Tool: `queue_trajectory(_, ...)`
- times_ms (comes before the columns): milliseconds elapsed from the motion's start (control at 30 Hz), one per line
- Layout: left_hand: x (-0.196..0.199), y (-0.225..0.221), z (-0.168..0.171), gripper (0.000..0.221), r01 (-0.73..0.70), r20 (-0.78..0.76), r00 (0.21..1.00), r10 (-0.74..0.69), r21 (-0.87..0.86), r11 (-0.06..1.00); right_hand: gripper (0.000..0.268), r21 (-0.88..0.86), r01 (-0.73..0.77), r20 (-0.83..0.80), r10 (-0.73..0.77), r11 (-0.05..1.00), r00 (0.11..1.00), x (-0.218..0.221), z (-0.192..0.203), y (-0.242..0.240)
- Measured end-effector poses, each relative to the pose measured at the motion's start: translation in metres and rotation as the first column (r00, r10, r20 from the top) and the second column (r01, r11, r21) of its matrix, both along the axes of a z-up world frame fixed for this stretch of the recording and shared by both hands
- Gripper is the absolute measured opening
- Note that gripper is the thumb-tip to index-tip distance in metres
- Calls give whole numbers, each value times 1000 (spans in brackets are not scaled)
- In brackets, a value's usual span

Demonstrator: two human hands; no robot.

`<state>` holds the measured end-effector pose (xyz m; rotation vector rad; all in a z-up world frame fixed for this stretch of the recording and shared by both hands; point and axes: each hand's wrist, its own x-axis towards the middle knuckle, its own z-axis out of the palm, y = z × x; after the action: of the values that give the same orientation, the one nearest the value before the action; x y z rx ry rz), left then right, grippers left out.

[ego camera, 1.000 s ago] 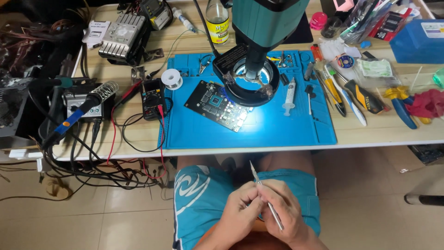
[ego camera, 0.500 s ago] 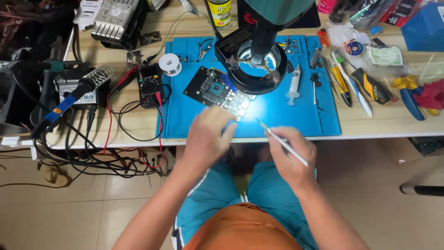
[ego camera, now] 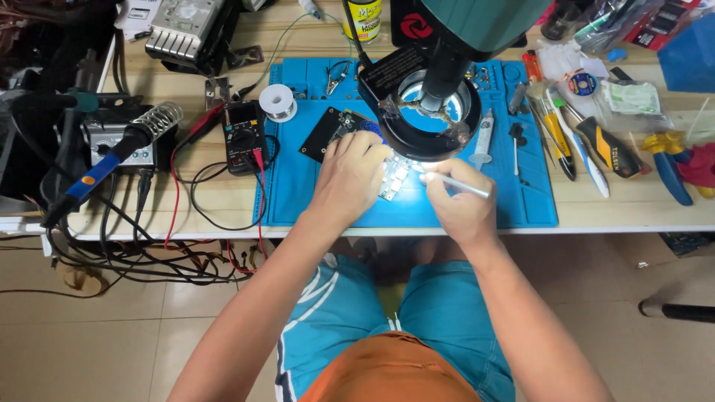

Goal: Soldering and inspecting a circuit board using a digital microscope and a soldering iron on a repair bench.

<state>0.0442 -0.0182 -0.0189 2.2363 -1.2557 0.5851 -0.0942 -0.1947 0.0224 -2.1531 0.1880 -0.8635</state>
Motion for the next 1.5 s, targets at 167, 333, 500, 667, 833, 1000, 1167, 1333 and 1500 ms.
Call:
queue_trajectory(167, 2, -5, 13, 5, 5, 62, 998, -6, 11, 1000, 8, -34, -20, -21, 19, 999, 1000, -1, -6, -2)
queue_trajectory(333, 0, -7, 25, 3, -21, 78, 997, 16, 65, 998, 8, -12, -19, -20, 19, 1000, 1000, 0, -26, -10)
queue_trajectory(500, 9, -15, 11, 6, 0, 98, 995, -4, 42, 999, 9, -20, -28, 16, 28, 999, 999, 2, -15, -4)
queue_trajectory(667, 6, -12, 25, 13, 7, 119, 993, -15, 72, 997, 8, -10, -42, 38, 42, 999, 998, 3, -4, -1)
queue_trajectory(833, -5, -3, 39, 15, 68, -55, 996, -64, 75, 995, 8, -8, -41, 59, 41, 999, 997, 4, -21, -3)
queue_trajectory(1000, -8, -2, 37, 8, -15, -193, 981, -7, -116, 993, 14, 67, -57, 101, 50, 996, 994, -5, -16, -5)
queue_trajectory(1167, -81, 4, 47, 17, -314, -751, 660, -24, -305, 899, 9, -118, 32, 387, 16, 993, 922, -28, -12, 5)
queue_trajectory(1333, -165, -11, 29, 38, -510, -836, -29, -547, -459, 728, 6, -288, 80, 528, 88, 954, 845, -64, 8, 44)
queue_trajectory(1500, -181, -13, 25, 23, -594, -851, -86, -518, -374, 713, 22, -319, -67, 326, 176, 945, 929, -112, -3, 38)
